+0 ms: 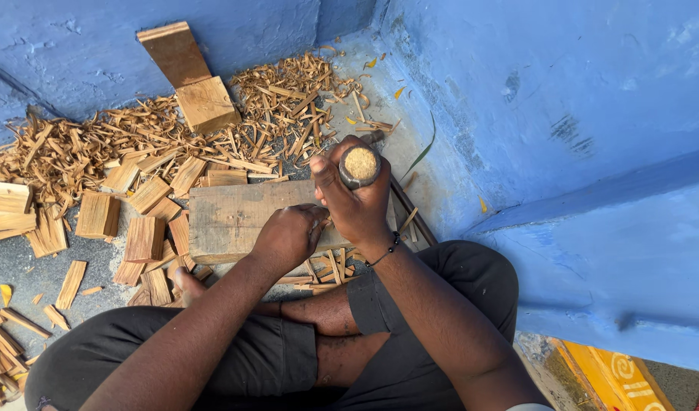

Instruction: The person sits cross-legged on the floor and uses a chisel and a wooden mallet to carve small rectangular wooden blocks. They repeatedly strike the chisel to shape the wood, generating a pile of wood shavings on the floor.

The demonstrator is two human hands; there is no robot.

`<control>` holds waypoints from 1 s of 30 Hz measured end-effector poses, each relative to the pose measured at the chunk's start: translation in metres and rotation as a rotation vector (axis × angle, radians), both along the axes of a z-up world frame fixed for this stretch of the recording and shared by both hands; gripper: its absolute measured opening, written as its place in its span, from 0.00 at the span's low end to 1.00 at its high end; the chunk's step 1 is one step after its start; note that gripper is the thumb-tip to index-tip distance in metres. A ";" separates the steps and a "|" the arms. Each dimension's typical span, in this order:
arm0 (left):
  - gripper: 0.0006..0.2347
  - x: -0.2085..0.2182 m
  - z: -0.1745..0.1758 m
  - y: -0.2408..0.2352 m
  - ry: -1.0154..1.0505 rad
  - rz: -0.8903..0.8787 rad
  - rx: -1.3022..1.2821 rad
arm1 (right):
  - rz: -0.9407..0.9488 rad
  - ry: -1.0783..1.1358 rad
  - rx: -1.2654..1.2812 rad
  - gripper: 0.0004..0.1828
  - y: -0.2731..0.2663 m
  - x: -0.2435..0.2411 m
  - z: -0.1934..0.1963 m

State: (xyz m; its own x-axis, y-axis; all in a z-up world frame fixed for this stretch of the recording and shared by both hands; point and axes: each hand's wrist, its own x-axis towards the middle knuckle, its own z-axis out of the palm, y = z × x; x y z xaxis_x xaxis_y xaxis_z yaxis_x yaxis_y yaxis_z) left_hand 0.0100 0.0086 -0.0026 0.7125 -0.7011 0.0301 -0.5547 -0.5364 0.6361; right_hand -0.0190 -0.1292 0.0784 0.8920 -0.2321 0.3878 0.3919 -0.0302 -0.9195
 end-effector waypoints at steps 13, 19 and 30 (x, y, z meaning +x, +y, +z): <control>0.10 -0.001 0.002 0.001 0.000 -0.028 0.030 | 0.011 -0.027 -0.074 0.17 0.003 -0.003 0.004; 0.11 -0.004 0.007 0.001 0.038 -0.009 0.045 | 0.008 -0.056 -0.042 0.17 -0.002 0.005 0.002; 0.09 -0.008 0.005 -0.001 0.041 0.060 -0.083 | 0.005 -0.060 -0.116 0.17 -0.003 0.001 0.004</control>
